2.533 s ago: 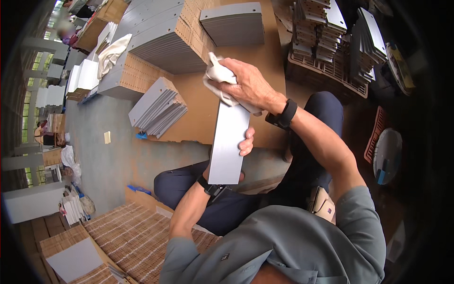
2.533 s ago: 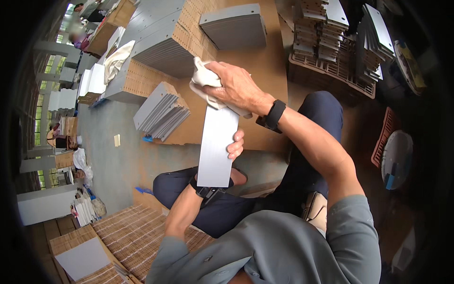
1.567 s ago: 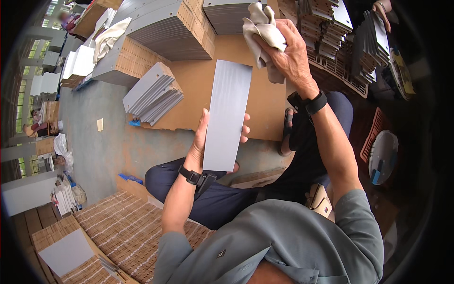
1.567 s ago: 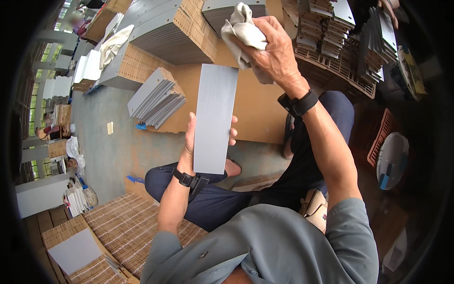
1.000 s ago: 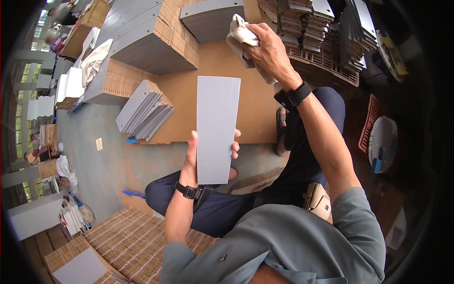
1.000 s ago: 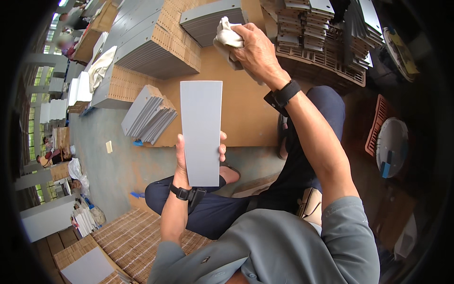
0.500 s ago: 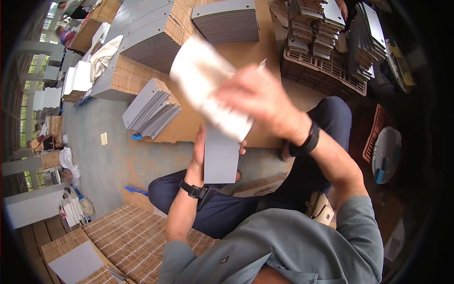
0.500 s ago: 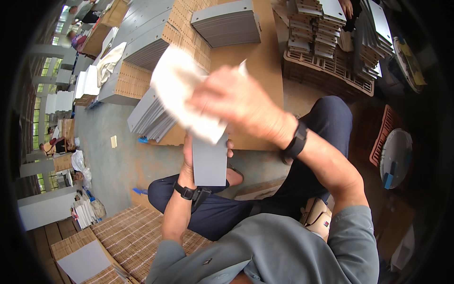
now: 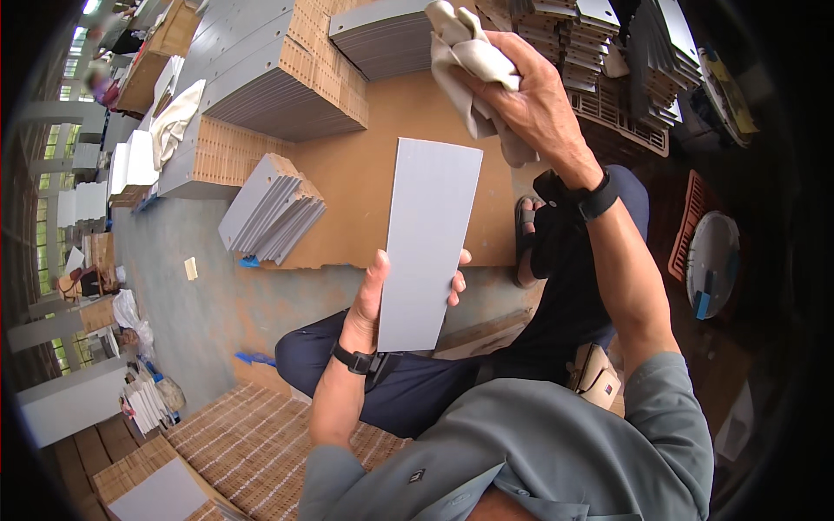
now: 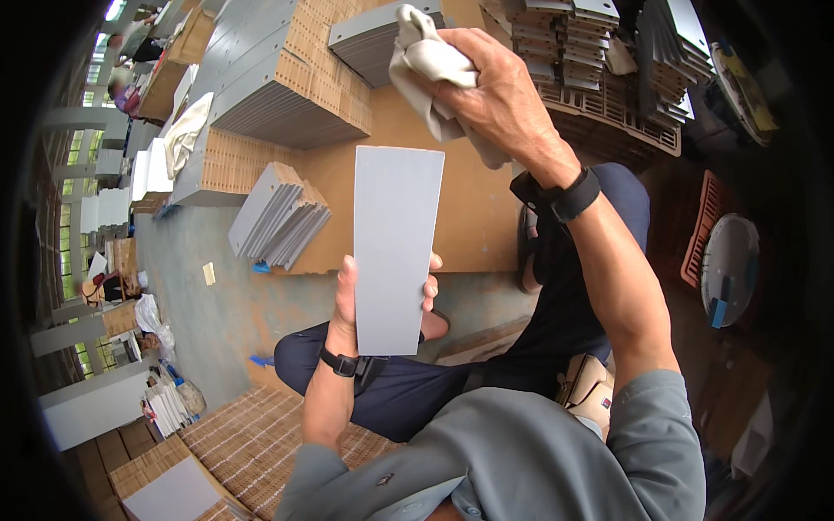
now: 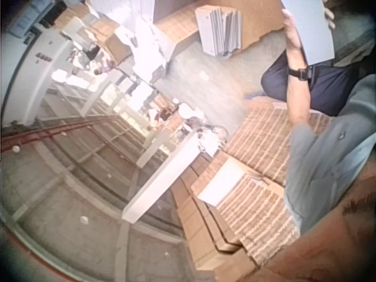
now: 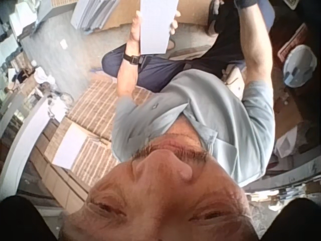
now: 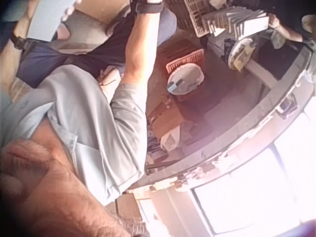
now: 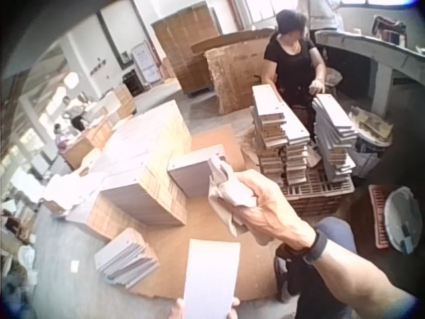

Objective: Wiping and sanding the edges of flat furniture components in a factory setting.

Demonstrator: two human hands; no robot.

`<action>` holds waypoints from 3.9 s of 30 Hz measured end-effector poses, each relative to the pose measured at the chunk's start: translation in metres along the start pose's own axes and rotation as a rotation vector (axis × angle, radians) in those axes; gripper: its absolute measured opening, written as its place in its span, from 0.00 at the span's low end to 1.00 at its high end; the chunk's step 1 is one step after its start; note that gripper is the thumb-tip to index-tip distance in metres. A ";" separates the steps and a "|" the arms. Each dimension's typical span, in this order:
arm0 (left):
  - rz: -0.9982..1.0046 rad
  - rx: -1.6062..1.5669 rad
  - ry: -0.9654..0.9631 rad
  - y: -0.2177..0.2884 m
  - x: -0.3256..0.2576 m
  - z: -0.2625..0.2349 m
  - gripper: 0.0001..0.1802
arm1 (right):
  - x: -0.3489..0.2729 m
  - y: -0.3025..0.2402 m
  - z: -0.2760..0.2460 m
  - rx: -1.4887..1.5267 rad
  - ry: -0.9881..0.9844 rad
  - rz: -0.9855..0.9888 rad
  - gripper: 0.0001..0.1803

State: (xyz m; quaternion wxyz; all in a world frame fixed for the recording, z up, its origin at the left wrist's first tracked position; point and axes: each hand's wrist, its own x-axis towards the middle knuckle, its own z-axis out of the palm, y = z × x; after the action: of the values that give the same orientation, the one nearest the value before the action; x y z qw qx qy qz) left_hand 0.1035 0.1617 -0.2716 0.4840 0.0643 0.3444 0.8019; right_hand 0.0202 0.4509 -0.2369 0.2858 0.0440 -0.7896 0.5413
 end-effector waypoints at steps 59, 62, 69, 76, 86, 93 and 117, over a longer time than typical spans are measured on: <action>0.046 -0.071 0.131 0.008 0.009 -0.006 0.49 | -0.022 -0.047 0.026 -0.225 -0.176 -0.545 0.21; 0.098 -0.031 0.166 0.005 0.013 -0.010 0.48 | -0.029 -0.047 0.038 -0.439 -0.265 -0.547 0.19; 0.236 -0.062 0.403 0.000 0.000 -0.041 0.43 | -0.095 -0.039 0.085 -0.137 -0.639 -0.529 0.27; 0.486 -0.099 0.265 0.035 0.008 -0.032 0.48 | -0.192 -0.019 0.088 -0.053 -1.365 -0.637 0.09; 0.524 -0.112 0.220 0.043 -0.003 -0.038 0.49 | -0.074 -0.024 0.037 -0.180 -1.196 -0.157 0.19; 0.527 0.042 0.510 0.043 0.000 -0.021 0.47 | -0.063 -0.056 0.040 0.010 -0.630 -0.526 0.23; 0.386 0.200 0.458 0.024 -0.015 -0.053 0.35 | -0.063 -0.070 0.094 -0.075 -0.693 -0.636 0.18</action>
State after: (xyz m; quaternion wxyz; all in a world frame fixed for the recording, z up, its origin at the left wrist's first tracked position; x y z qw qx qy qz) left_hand 0.0705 0.1159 -0.2931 0.2239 -0.0066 0.5032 0.8346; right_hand 0.0609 0.3240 -0.2339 0.1585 0.4514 -0.8048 0.3514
